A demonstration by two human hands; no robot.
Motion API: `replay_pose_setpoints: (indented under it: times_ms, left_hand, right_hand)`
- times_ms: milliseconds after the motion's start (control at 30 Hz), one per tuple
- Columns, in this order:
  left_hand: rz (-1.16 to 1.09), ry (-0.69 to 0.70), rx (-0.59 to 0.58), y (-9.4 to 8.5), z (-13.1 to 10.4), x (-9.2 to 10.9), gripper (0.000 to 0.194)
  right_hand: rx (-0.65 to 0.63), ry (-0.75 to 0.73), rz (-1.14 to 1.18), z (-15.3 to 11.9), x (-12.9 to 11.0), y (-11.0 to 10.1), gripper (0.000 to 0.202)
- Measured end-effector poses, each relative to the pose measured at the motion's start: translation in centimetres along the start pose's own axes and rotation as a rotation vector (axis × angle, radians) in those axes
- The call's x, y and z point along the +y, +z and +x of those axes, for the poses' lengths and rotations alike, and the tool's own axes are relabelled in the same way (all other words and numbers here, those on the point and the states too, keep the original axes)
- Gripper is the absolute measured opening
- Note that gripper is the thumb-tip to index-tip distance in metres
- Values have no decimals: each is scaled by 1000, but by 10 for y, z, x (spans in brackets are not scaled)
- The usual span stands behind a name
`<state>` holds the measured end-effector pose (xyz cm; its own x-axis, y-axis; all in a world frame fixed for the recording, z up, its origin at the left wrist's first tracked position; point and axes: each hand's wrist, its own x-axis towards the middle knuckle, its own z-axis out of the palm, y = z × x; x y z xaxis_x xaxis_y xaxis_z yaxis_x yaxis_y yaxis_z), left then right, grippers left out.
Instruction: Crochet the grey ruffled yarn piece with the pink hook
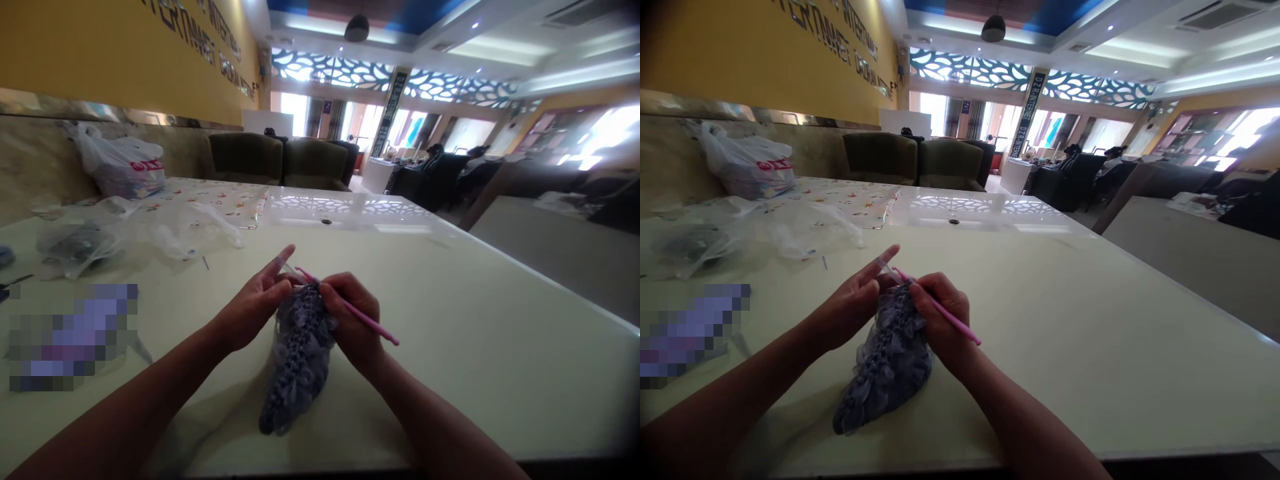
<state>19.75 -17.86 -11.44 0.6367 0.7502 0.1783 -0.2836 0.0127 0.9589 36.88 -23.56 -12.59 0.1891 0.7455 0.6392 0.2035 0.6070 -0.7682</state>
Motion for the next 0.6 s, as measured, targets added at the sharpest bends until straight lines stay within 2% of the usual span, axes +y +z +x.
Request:
replay_pose_setpoints:
  times_ms: [67,100,233,300,400,467,533,600]
  left_hand:
    - [-121,-62,10,7,-4,2,91]
    - [-132,-75,25,9,-5,3,95]
    - [-27,-108,40,11,-5,11,98]
    - [81,-133,69,10,-4,12,95]
    - [210,-105,224,13,-2,8,81]
    - [129,-112,271,14,-1,5,72]
    - [-67,-182,194,13,-1,5,68]
    - [-236,-275,45,10,-1,8,69]
  right_hand:
    - [-80,-140,-75,-3,1,3,11]
    - [-116,-213,-117,-3,2,3,11]
    - [-240,-398,-301,3,5,-4,15]
    - [-292,-497,-501,8,6,-6,21]
    - [-217,-640,-867,8,5,-4,27]
    - [-127,-692,-1009,4,3,-1,24]
    - [-88,-732,-1041,0,0,0,18]
    - [-91,-799,-986,-3,0,-1,11]
